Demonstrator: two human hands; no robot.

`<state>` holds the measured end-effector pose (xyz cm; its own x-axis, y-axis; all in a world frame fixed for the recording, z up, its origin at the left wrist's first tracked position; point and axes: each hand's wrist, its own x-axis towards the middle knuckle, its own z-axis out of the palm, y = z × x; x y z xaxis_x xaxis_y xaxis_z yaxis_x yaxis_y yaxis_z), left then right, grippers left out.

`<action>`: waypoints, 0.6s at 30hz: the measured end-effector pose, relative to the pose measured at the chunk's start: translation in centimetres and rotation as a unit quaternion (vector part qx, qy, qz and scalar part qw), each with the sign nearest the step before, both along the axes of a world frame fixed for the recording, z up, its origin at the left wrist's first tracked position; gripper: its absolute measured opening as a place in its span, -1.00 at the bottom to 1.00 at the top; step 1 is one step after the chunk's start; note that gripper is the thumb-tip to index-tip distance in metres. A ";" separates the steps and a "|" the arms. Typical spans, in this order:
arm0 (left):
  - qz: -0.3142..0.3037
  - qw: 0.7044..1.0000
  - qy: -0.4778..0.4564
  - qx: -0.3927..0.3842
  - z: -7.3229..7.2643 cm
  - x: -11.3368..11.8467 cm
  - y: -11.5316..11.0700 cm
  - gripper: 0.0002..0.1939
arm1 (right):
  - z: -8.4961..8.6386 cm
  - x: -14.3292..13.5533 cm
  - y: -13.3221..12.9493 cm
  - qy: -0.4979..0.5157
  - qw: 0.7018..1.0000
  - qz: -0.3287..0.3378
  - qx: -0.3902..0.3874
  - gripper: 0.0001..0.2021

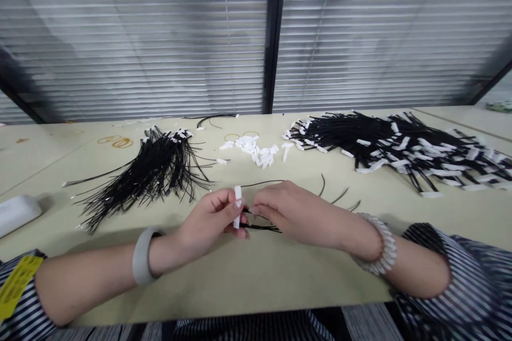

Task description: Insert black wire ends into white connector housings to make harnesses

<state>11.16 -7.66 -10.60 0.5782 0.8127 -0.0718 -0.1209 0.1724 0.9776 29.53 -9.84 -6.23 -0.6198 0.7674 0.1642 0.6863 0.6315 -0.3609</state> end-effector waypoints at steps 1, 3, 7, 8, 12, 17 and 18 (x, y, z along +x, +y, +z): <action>-0.003 1.000 -0.003 -0.001 0.0 0.0 0.0 -0.72 | -0.1 0.0 0.0 -0.003 1.000 -0.003 0.004 -0.75; -0.008 1.000 -0.007 -0.004 -0.2 -0.1 0.0 -0.73 | -0.2 0.0 0.0 -0.016 1.000 -0.008 0.018 -0.76; -0.012 1.000 -0.007 -0.003 -0.2 0.0 0.1 -0.73 | -0.2 0.0 -0.5 -0.080 0.989 -0.022 0.120 -0.85; -0.010 1.000 -0.007 0.001 -0.2 0.0 0.1 -0.73 | -0.1 0.0 -0.7 -0.102 0.982 -0.021 0.158 -0.86; 0.002 1.000 -0.003 0.016 0.0 0.2 -0.1 -0.71 | 0.4 -0.1 -1.4 -0.176 0.947 0.015 0.269 -0.80; 0.015 1.000 -0.001 0.022 0.0 0.3 -0.1 -0.73 | 0.7 0.0 -1.6 -0.216 0.929 0.036 0.300 -0.77; 0.016 1.000 -0.003 0.021 0.0 0.3 -0.1 -0.73 | 0.7 0.1 -1.5 -0.221 0.927 0.037 0.302 -0.78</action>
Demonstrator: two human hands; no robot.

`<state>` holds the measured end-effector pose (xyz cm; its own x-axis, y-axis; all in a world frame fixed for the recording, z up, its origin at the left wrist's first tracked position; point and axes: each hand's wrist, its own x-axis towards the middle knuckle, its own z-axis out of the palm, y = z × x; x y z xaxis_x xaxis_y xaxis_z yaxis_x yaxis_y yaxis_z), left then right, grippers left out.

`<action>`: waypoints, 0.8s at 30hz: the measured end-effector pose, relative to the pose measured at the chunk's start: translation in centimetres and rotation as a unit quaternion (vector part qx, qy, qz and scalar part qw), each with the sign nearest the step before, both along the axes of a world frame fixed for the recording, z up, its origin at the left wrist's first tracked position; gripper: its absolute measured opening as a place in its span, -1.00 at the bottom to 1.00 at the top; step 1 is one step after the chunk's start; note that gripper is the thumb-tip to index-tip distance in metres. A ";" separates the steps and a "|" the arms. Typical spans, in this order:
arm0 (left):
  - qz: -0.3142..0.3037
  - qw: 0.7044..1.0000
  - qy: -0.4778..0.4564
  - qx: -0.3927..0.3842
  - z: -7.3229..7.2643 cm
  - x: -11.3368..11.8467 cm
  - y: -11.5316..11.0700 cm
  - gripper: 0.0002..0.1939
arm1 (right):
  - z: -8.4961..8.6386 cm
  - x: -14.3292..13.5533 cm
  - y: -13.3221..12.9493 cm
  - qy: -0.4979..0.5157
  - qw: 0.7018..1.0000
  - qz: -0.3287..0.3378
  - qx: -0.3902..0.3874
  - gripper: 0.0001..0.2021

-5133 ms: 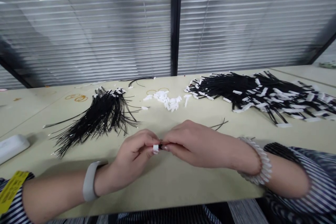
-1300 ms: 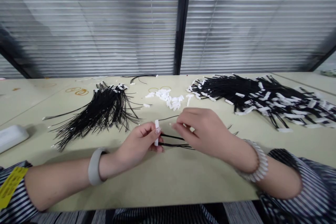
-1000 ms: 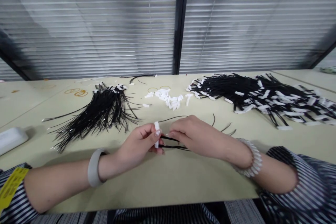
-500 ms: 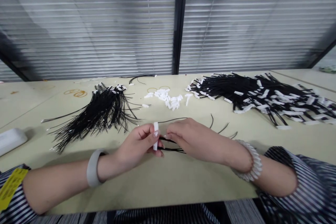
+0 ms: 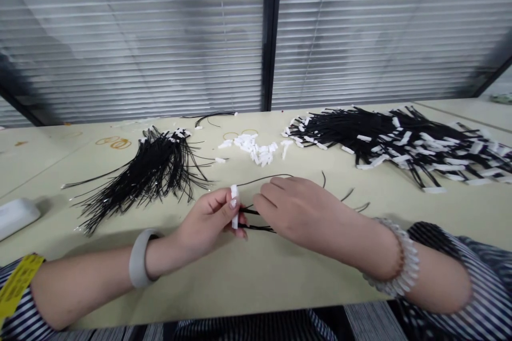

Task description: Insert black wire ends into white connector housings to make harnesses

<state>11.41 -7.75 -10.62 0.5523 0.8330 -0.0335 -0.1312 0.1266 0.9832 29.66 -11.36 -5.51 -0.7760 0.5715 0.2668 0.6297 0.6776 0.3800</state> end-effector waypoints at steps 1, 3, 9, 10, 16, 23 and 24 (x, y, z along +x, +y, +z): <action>0.000 1.000 -0.003 -0.002 0.0 0.0 0.0 -0.73 | 0.0 0.1 0.1 -0.004 1.000 -0.002 0.004 -0.78; 0.004 1.000 -0.007 -0.006 -0.1 -0.1 0.1 -0.74 | 0.2 0.5 0.3 -0.006 1.000 -0.012 0.019 -0.79; 0.039 0.999 -0.015 -0.018 0.0 0.0 0.2 -0.74 | 1.3 2.1 1.0 -0.005 0.992 -0.094 0.084 -0.82; 0.043 0.999 -0.017 -0.021 0.0 0.0 0.2 -0.75 | 1.4 2.3 1.1 -0.004 0.989 -0.114 0.092 -0.82; 0.059 0.997 -0.027 -0.032 0.2 0.0 0.1 -0.74 | 1.8 3.5 1.4 0.007 0.965 -0.247 0.086 -0.82; 0.065 0.997 -0.030 -0.035 0.1 0.0 0.2 -0.75 | 2.1 5.9 1.9 0.074 0.941 -0.325 0.057 -0.87; 0.066 0.997 -0.031 -0.035 0.1 0.1 0.2 -0.75 | 2.2 5.9 1.8 0.102 0.947 -0.303 0.021 -0.90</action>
<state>11.48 -7.56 -10.54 0.4403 0.8956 -0.0637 -0.2116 0.1725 0.9620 35.51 -9.51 -3.35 -0.2380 0.8812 0.4085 0.9616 0.1546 0.2267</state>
